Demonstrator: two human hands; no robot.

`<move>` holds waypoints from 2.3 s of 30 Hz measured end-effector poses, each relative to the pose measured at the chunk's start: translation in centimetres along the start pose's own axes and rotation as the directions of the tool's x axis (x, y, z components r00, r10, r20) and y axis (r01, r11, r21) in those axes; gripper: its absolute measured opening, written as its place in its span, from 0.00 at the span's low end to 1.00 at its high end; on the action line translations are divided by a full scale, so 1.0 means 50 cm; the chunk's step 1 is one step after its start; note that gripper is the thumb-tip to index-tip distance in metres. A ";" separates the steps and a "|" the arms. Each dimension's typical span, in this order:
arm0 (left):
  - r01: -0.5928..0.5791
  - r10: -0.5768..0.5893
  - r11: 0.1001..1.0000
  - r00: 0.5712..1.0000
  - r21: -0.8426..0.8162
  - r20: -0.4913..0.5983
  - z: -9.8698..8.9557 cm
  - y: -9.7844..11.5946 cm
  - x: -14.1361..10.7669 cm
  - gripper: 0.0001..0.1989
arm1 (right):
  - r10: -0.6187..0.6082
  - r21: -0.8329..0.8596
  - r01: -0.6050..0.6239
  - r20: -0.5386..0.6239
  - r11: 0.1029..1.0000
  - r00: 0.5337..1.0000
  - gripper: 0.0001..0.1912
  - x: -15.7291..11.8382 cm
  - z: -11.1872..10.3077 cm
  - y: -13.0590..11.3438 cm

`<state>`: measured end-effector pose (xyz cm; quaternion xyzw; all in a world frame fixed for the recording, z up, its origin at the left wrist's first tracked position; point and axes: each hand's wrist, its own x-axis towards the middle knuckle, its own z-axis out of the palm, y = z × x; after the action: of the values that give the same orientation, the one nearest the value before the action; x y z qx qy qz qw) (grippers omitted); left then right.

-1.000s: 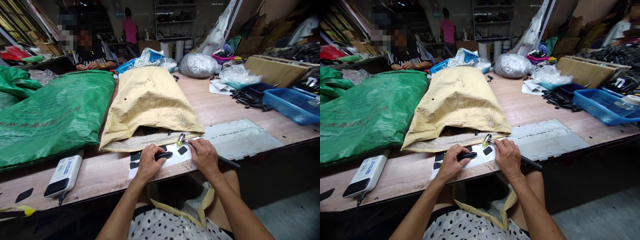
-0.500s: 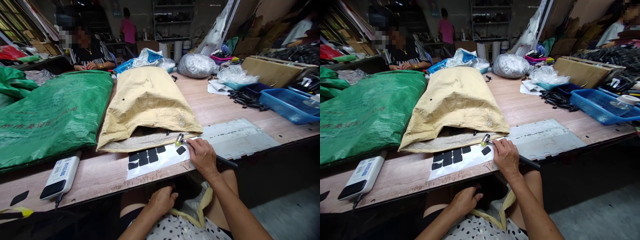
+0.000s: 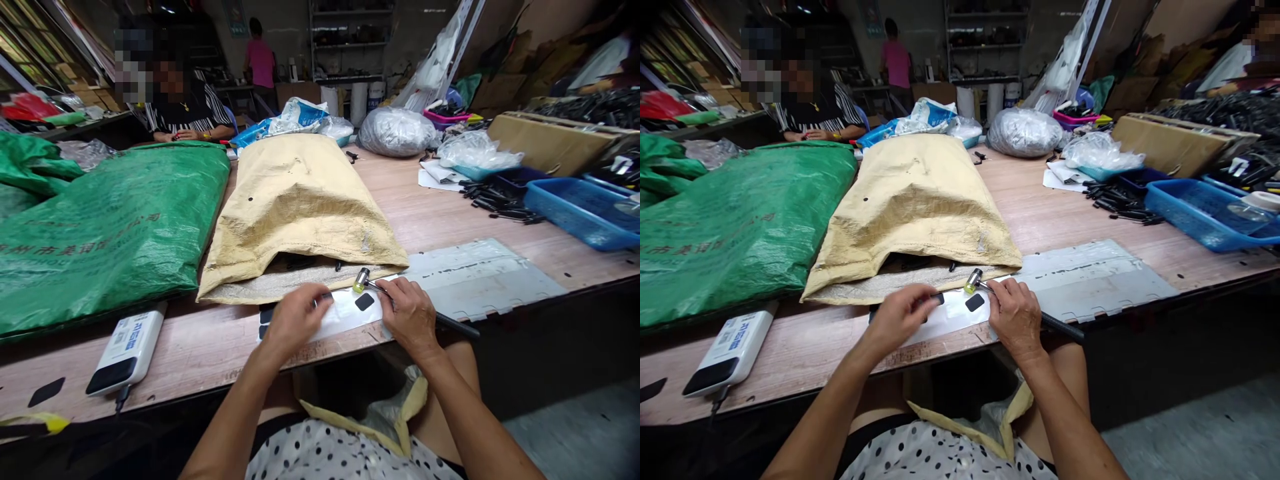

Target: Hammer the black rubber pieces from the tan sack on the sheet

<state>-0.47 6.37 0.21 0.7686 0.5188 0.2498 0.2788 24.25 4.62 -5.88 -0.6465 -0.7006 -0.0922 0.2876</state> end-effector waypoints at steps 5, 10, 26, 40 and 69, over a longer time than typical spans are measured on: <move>0.113 0.028 0.906 0.946 0.409 -0.323 -0.012 -0.100 0.111 0.12 | -0.010 0.020 0.010 -0.003 1.000 1.000 0.11 0.001 0.000 0.002; 0.174 -0.013 0.856 0.949 0.488 -0.316 -0.005 -0.125 0.135 0.10 | -0.005 0.022 0.005 -0.003 1.000 1.000 0.12 0.000 0.000 0.002; -0.134 0.141 0.984 0.989 0.120 -0.051 0.015 -0.057 0.004 0.04 | 0.000 -0.004 0.000 -0.001 1.000 1.000 0.11 0.000 0.000 0.000; -0.084 0.082 0.996 0.995 -0.027 -0.065 0.033 -0.073 -0.008 0.07 | -0.033 0.224 0.030 0.012 0.974 0.999 0.14 0.012 -0.033 -0.013; -0.033 0.026 0.997 0.994 -0.068 -0.104 0.043 -0.078 -0.003 0.10 | -0.181 0.347 0.123 0.141 0.930 0.973 0.19 -0.019 -0.075 -0.107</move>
<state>-1.64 7.08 -4.06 0.7520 0.5120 0.3114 0.2745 20.21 1.16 -2.02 -0.5372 -0.7760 0.0621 0.3246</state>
